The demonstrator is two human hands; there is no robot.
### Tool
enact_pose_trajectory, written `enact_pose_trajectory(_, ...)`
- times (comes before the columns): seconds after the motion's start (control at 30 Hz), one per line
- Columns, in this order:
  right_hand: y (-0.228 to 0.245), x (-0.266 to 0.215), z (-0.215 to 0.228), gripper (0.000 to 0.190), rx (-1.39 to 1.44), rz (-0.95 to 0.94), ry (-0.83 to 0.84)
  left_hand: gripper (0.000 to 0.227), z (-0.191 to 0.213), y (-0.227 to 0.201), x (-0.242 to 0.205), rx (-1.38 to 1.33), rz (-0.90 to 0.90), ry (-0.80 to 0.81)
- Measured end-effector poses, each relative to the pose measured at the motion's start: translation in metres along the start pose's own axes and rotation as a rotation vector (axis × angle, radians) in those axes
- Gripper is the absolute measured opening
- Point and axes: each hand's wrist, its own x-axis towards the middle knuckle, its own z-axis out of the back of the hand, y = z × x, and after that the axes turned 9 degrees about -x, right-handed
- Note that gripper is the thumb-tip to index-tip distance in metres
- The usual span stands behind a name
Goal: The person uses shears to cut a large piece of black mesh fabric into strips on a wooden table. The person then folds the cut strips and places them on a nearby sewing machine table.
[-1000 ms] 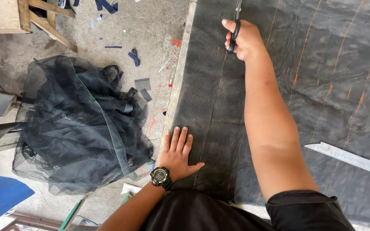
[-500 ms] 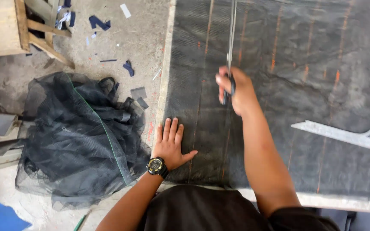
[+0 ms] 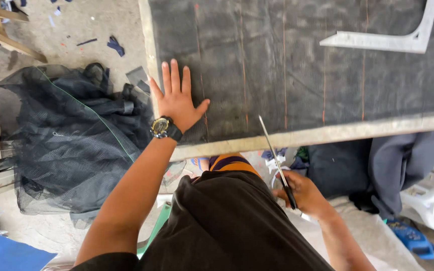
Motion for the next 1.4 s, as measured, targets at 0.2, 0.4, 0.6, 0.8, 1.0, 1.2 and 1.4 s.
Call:
enact_pose_trajectory(0.2,-0.025,-0.05,-0.008,0.047,-0.021,-0.163,0.144,0.089,-0.018,-0.012,-0.022,-0.173,-0.308,-0.06)
enact_pose_trajectory(0.4,-0.073,-0.016,-0.035,0.059,0.095,-0.03,0.141,0.115,-0.021,-0.009,-0.029,-0.075,-0.299,0.117)
enact_pose_trajectory(0.6,-0.048,0.019,-0.07,0.06,0.059,0.025,0.107,0.115,-0.022,-0.009,-0.028,-0.08,-0.279,0.181)
enact_pose_trajectory(0.8,-0.039,0.027,-0.085,0.059,0.079,0.093,0.025,0.115,-0.021,-0.008,-0.028,-0.088,-0.272,0.196)
enact_pose_trajectory(1.0,-0.038,0.021,-0.088,0.047,0.098,0.017,-0.041,0.117,-0.022,-0.009,-0.027,-0.094,-0.268,0.192)
enact_pose_trajectory(1.2,-0.011,0.031,-0.087,0.05,0.084,0.052,-0.047,0.117,-0.023,-0.009,-0.028,-0.097,-0.257,0.191)
enact_pose_trajectory(1.4,-0.011,0.055,-0.087,0.043,0.108,0.054,-0.062,0.117,-0.022,-0.01,-0.028,-0.091,-0.254,0.204)
